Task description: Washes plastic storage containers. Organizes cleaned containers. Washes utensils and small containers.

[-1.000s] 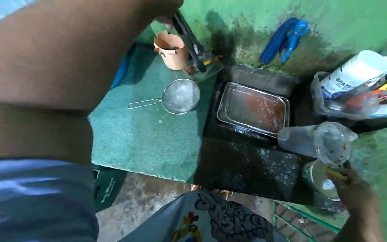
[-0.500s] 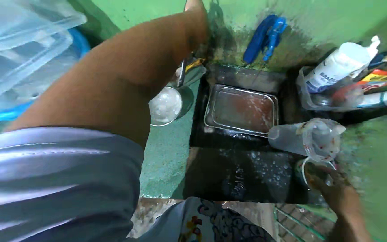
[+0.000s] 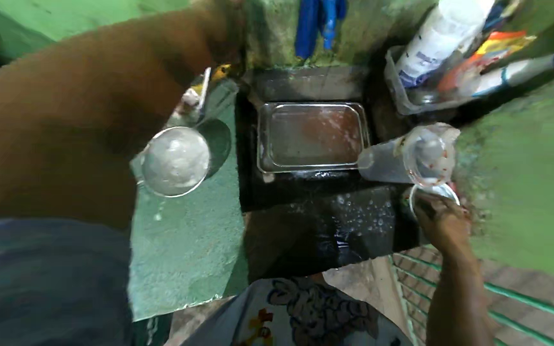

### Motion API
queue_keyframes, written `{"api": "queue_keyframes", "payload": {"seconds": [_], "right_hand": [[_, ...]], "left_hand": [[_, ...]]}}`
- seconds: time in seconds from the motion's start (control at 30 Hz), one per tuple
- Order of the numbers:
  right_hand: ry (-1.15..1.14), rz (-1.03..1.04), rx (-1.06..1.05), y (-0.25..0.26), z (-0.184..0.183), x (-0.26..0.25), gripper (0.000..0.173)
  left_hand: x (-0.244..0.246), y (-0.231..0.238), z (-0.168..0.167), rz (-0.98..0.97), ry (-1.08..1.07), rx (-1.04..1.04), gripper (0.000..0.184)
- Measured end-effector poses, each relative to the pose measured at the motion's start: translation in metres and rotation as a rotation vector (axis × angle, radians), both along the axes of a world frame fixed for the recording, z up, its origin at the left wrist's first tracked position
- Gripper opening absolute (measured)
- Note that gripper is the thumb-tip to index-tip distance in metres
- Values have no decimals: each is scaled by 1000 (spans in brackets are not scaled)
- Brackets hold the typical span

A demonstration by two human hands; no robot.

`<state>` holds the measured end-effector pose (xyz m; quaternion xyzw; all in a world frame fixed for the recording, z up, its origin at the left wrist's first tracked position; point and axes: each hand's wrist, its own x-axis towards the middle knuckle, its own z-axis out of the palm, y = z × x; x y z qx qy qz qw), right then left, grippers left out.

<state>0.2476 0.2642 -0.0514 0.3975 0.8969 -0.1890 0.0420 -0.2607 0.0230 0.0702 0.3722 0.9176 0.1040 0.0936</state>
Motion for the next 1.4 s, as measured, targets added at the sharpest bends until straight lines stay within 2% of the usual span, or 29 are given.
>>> {"api": "queue_keyframes", "payload": {"seconds": [0.1, 0.17, 0.23, 0.3, 0.37, 0.57, 0.6, 0.67, 0.77, 0.9, 1.0, 1.07, 1.17, 1.33, 1.4], "right_hand": [[29, -41, -2, 1, -1, -2, 40], [140, -83, 47, -2, -4, -1, 37], [260, -117, 95, -5, -7, -2, 35], [329, -165, 122, -10, -7, -5, 36], [380, -200, 158, -14, -6, -10, 39], [457, -276, 196, -28, 4, -18, 60], [455, -279, 197, -29, 4, -17, 61], [442, -255, 202, -29, 4, -16, 61], [402, -201, 194, -30, 3, -17, 59], [454, -154, 257, -35, 6, -20, 50], [562, -34, 317, -39, 19, -34, 42], [638, 100, 339, -42, 23, -52, 39], [700, 238, 294, -54, 22, -86, 37], [664, 353, 206, -75, 23, -141, 32], [665, 413, 169, -82, 25, -166, 30]], "left_hand": [[3, 3, -3, -98, 182, -292, 33], [3, 5, -5, -147, 310, -571, 34], [5, 0, -11, -217, 438, -744, 35], [8, -6, -19, -255, 487, -803, 44], [13, -18, -30, -248, 447, -723, 46], [28, -47, -54, -388, 570, -914, 31], [30, -50, -58, -391, 567, -908, 32], [32, -59, -67, -421, 549, -735, 33], [38, -70, -77, -390, 452, -476, 48], [36, -84, -99, -250, 365, -447, 66], [36, -91, -108, -90, 220, -407, 77], [38, -93, -103, 8, 116, -403, 71], [37, -98, -103, 80, 20, -283, 56], [36, -107, -104, 223, -97, -72, 64], [25, -114, -111, 204, -110, -54, 54]]}}
